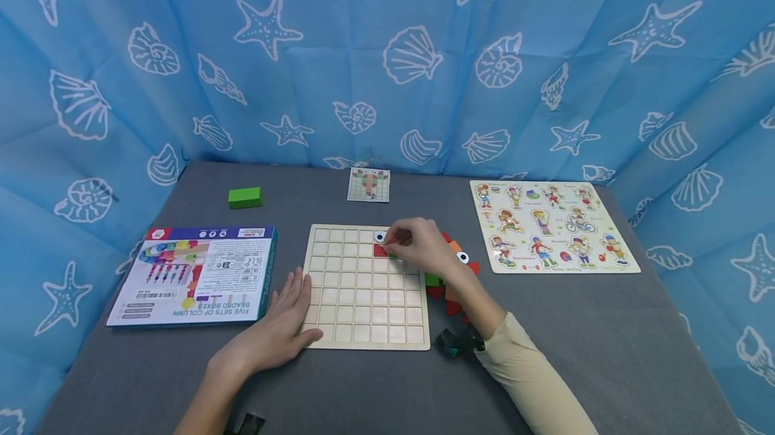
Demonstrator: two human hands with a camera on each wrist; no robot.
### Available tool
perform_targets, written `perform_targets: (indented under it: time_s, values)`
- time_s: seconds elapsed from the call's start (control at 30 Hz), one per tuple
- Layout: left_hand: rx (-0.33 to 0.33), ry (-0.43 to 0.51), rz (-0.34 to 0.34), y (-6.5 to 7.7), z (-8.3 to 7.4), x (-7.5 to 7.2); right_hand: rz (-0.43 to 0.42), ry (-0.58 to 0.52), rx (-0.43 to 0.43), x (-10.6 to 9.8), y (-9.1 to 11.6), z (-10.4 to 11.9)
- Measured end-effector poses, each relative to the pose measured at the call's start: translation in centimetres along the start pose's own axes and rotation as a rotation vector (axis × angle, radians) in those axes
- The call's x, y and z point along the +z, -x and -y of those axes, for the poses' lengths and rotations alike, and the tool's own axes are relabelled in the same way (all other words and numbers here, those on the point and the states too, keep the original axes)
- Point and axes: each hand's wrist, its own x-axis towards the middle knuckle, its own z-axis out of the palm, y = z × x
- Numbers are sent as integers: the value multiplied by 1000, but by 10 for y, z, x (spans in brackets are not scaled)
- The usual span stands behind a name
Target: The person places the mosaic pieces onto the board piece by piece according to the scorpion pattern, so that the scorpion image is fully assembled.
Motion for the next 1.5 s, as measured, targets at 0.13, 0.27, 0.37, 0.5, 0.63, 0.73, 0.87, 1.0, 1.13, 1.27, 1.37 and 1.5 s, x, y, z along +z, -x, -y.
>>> perform_targets:
  time_s: [0.13, 0.27, 0.37, 0.5, 0.63, 0.73, 0.87, 1.0, 1.13, 1.27, 1.37, 1.5]
  values:
    - [1, 1, -1, 0, 0, 0, -17, -21, 38, -11, 8, -10]
    - [5, 1, -5, 0, 1, 1, -43, -17, 81, -26, 17, -22]
    - [8, 1, -8, 0, 2, 1, -60, -22, 115, -37, 24, -31]
    - [12, 1, -10, 0, 3, 2, -72, -1, 148, -48, 34, -41]
    - [13, 2, -8, -1, 6, 3, -83, 56, 174, -54, 43, -51]
    - [13, 2, -6, -1, 5, 4, -94, 75, 197, -58, 51, -57]
    - [12, 3, -4, -1, 4, 3, -88, 98, 228, -65, 57, -63]
    - [10, 4, -4, 0, 4, 2, -60, 112, 237, -69, 60, -66]
    - [12, -3, -5, 0, 3, 2, -41, 119, 247, -71, 59, -67]
    - [14, -5, -8, 0, 3, 1, -28, 125, 271, -72, 57, -67]
    - [13, -4, -10, 0, 3, 1, -28, 127, 273, -72, 57, -67]
    - [14, -3, -12, 0, 2, 1, -47, 106, 260, -72, 58, -67]
